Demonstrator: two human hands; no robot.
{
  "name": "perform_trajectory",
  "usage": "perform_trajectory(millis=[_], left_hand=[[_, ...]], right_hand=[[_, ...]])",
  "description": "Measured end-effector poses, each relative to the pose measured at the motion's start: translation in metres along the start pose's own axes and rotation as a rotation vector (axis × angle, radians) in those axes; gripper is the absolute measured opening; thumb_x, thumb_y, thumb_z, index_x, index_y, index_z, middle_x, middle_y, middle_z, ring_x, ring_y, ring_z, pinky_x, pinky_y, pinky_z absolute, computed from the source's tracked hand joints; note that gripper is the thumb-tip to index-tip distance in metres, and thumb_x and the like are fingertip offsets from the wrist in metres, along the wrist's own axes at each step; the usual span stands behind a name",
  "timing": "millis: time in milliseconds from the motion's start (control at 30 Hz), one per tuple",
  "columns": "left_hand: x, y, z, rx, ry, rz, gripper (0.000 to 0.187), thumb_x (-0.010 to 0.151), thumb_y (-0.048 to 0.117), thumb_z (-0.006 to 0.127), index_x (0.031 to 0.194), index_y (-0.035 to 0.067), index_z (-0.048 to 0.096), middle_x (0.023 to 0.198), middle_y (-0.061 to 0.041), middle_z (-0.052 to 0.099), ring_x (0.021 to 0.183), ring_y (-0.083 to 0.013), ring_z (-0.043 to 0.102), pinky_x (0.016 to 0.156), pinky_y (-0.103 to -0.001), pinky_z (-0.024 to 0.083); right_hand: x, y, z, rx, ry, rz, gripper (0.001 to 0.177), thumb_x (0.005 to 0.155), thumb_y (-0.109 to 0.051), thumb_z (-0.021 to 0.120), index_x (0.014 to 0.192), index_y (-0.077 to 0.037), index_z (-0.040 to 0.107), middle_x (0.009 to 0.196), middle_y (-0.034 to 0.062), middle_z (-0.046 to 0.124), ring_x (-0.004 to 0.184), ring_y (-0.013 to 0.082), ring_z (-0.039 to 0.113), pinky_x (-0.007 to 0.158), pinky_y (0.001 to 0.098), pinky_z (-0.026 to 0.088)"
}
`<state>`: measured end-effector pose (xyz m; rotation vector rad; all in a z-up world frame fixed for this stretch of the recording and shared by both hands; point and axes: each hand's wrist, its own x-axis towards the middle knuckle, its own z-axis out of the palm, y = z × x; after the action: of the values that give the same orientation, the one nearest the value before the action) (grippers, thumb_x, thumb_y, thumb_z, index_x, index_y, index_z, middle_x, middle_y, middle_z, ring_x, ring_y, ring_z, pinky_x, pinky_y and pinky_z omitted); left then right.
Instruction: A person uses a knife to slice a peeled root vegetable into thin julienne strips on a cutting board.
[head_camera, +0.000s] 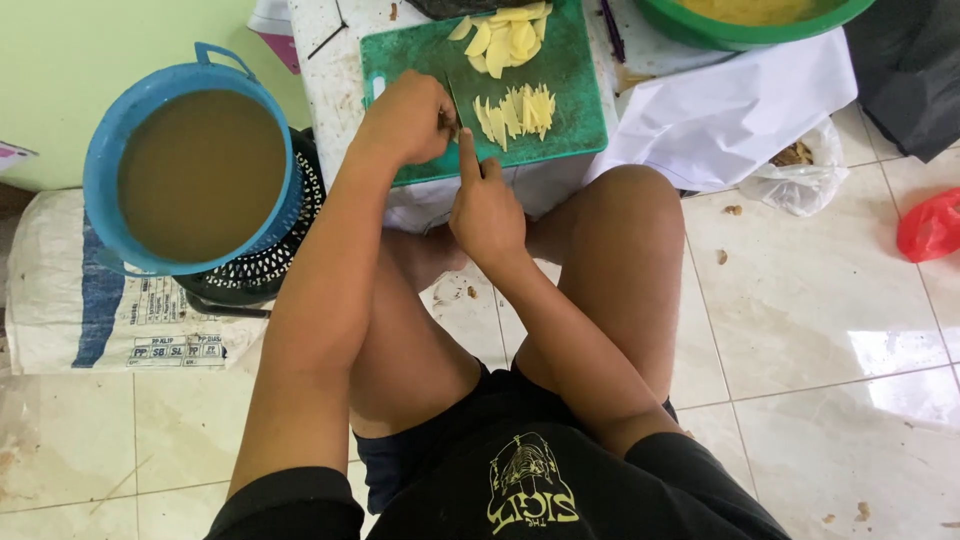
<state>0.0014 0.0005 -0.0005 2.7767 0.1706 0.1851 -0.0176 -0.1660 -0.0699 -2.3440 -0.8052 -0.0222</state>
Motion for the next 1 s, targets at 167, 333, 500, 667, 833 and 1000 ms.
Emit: perform_trajectory(millis=[167, 333, 500, 667, 833, 1000], left_hand=[[-0.003, -0.002, 0.000, 0.022, 0.012, -0.005, 0.016, 0.067, -0.001, 0.068, 0.070, 0.011, 0.077, 0.068, -0.006, 0.071, 0.059, -0.0319, 0.062, 0.058, -0.041, 0.053], [-0.002, -0.001, -0.002, 0.008, -0.015, -0.001, 0.018, 0.065, -0.004, 0.067, 0.068, 0.011, 0.076, 0.063, -0.002, 0.068, 0.056, -0.0265, 0.060, 0.057, -0.038, 0.051], [0.002, -0.008, 0.006, 0.015, -0.002, 0.043, 0.015, 0.064, -0.003, 0.069, 0.068, 0.010, 0.076, 0.064, -0.005, 0.069, 0.055, -0.0278, 0.059, 0.055, -0.038, 0.050], [0.003, -0.004, 0.004, 0.054, -0.006, 0.001, 0.020, 0.066, -0.003, 0.066, 0.074, 0.010, 0.079, 0.071, -0.007, 0.073, 0.058, -0.0323, 0.061, 0.054, -0.041, 0.051], [0.003, -0.009, 0.008, 0.047, 0.037, 0.055, 0.015, 0.065, -0.002, 0.069, 0.074, 0.008, 0.078, 0.070, -0.008, 0.073, 0.058, -0.0328, 0.062, 0.055, -0.041, 0.051], [0.002, -0.006, 0.006, 0.001, 0.015, 0.020, 0.024, 0.063, -0.007, 0.066, 0.077, 0.008, 0.079, 0.073, -0.008, 0.074, 0.058, -0.0318, 0.063, 0.055, -0.040, 0.051]], right_hand=[[-0.009, 0.002, -0.003, 0.003, 0.012, -0.018, 0.074, 0.088, -0.003, 0.054, 0.158, -0.008, 0.033, 0.106, 0.0264, 0.060, 0.062, 0.0474, 0.062, 0.055, 0.0598, 0.049], [-0.024, 0.011, -0.011, 0.020, 0.015, -0.020, 0.072, 0.087, -0.002, 0.053, 0.157, -0.006, 0.035, 0.104, 0.0257, 0.059, 0.060, 0.0478, 0.060, 0.056, 0.0585, 0.049], [-0.029, 0.007, -0.014, 0.048, 0.062, -0.049, 0.066, 0.091, -0.002, 0.052, 0.155, -0.005, 0.038, 0.100, 0.0242, 0.058, 0.059, 0.0461, 0.058, 0.055, 0.0569, 0.048], [-0.032, 0.002, -0.007, 0.014, 0.040, -0.084, 0.072, 0.088, -0.001, 0.053, 0.157, -0.005, 0.035, 0.106, 0.0254, 0.059, 0.055, 0.0436, 0.059, 0.050, 0.0538, 0.049], [-0.028, 0.004, 0.000, -0.084, 0.008, -0.064, 0.075, 0.087, -0.003, 0.055, 0.158, -0.006, 0.033, 0.107, 0.0260, 0.060, 0.054, 0.0426, 0.061, 0.049, 0.0515, 0.051], [-0.013, -0.001, 0.003, -0.094, -0.023, -0.037, 0.078, 0.087, -0.004, 0.057, 0.159, -0.006, 0.029, 0.110, 0.0275, 0.059, 0.053, 0.0449, 0.062, 0.049, 0.0560, 0.050]])
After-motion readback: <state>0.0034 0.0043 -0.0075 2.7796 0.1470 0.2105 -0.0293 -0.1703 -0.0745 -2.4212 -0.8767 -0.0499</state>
